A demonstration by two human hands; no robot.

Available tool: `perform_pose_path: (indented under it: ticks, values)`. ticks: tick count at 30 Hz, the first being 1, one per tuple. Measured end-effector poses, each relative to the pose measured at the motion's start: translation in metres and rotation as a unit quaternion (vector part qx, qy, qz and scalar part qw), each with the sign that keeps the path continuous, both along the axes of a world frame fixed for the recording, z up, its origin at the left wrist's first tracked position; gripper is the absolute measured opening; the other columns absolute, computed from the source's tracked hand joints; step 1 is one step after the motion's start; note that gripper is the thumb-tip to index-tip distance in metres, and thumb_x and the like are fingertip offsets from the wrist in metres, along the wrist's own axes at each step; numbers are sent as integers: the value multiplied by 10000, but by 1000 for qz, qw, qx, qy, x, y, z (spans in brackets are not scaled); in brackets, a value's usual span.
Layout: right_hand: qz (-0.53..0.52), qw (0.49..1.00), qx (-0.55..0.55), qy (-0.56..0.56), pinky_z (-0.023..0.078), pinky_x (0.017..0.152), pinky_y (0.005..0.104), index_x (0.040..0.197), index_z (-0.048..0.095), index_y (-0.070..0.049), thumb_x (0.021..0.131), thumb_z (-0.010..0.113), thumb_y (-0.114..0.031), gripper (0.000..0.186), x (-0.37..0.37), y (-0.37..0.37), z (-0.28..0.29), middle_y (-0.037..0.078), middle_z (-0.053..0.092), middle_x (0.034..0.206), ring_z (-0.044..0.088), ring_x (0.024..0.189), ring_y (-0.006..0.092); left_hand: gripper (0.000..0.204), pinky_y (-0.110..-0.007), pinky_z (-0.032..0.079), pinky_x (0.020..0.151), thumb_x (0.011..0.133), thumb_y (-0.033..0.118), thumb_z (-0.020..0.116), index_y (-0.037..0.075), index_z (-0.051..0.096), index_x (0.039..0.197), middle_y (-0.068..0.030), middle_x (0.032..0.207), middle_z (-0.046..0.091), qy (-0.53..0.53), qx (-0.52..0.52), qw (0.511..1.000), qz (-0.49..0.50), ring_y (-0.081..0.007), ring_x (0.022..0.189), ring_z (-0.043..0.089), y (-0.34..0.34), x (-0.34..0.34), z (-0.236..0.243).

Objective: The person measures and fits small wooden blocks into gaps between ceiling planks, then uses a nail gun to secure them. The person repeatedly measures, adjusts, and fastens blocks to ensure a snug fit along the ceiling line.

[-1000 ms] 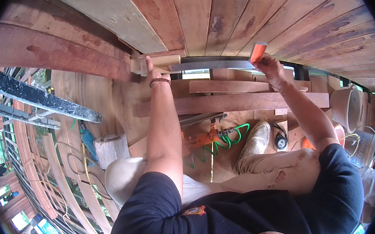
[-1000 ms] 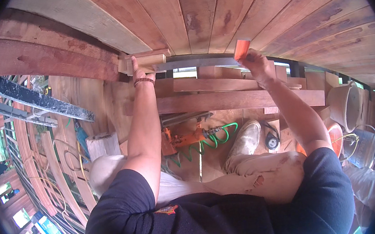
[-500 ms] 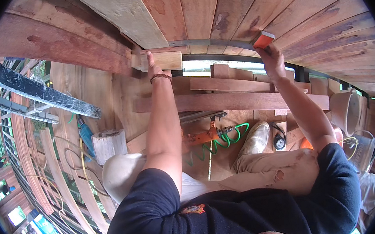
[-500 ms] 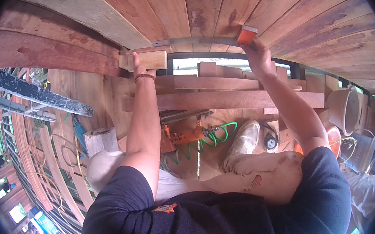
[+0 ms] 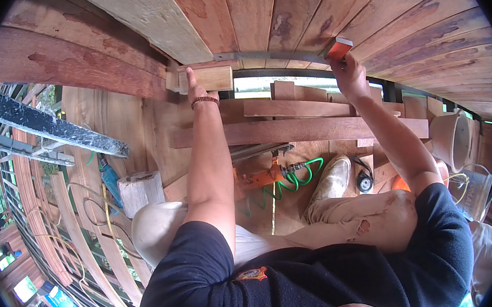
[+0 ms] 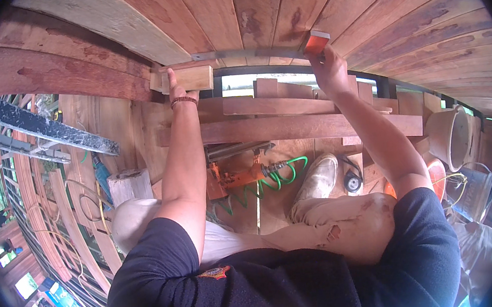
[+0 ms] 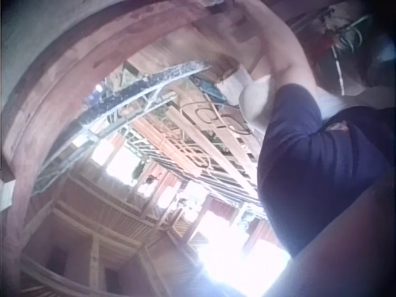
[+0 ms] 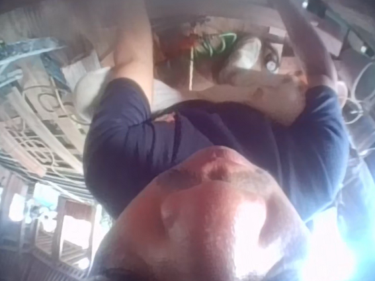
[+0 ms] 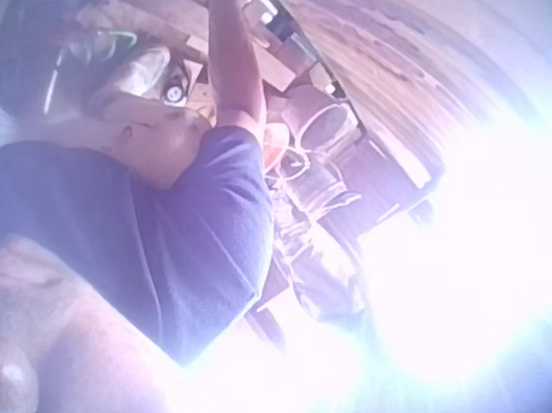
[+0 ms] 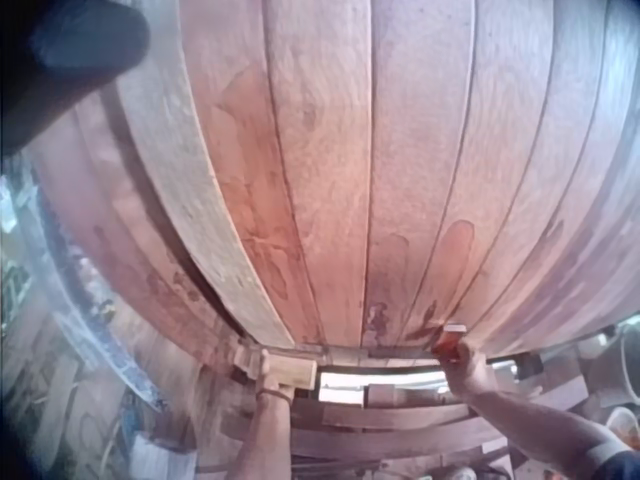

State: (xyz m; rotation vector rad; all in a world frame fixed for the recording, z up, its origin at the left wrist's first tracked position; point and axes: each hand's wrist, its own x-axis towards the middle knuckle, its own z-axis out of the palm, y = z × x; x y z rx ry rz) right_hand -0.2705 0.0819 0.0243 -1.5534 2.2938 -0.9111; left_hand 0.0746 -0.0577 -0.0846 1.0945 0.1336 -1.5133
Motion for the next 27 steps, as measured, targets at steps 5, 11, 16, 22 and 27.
perform_pose_path:
  ticks: [5,11,16,22,27]
  values:
    - [-40,998,39,-16,529,782,442,1037,680,-33,891,682,-413,408,8,-5,11,209,712,908,686,934,391,685,-589,427,1061,875,500,713,109,494,1393,-120,1380,550,-21,-19,1000,-3,-339,1254,536,0,3,-1]
    - [-50,997,58,-6,530,819,452,1043,704,-44,871,675,-470,460,3,-6,6,211,715,935,681,962,390,727,-578,403,1084,891,518,685,78,459,1423,-126,1419,519,-29,-45,998,-23,-339,1279,519,4,-2,1]
    - [-42,999,32,6,533,774,435,1006,704,-49,868,695,-431,406,2,-7,3,189,718,882,696,889,374,671,-600,392,1086,901,527,663,130,484,1412,-116,1414,528,-39,-20,999,-19,-346,1283,515,1,-1,3]
    - [-33,999,22,14,527,731,421,970,697,-33,859,718,-415,399,0,-7,-2,180,705,816,695,806,361,665,-606,411,1070,903,525,661,127,487,1406,-112,1408,534,-38,-39,998,-23,-345,1277,520,3,-1,1]
    - [-19,998,53,25,540,760,415,930,728,-32,855,707,-461,436,0,-6,5,194,717,849,703,860,358,662,-608,414,1067,901,525,664,127,489,1401,-111,1395,542,-42,-27,999,-21,-345,1266,526,-2,2,-4]
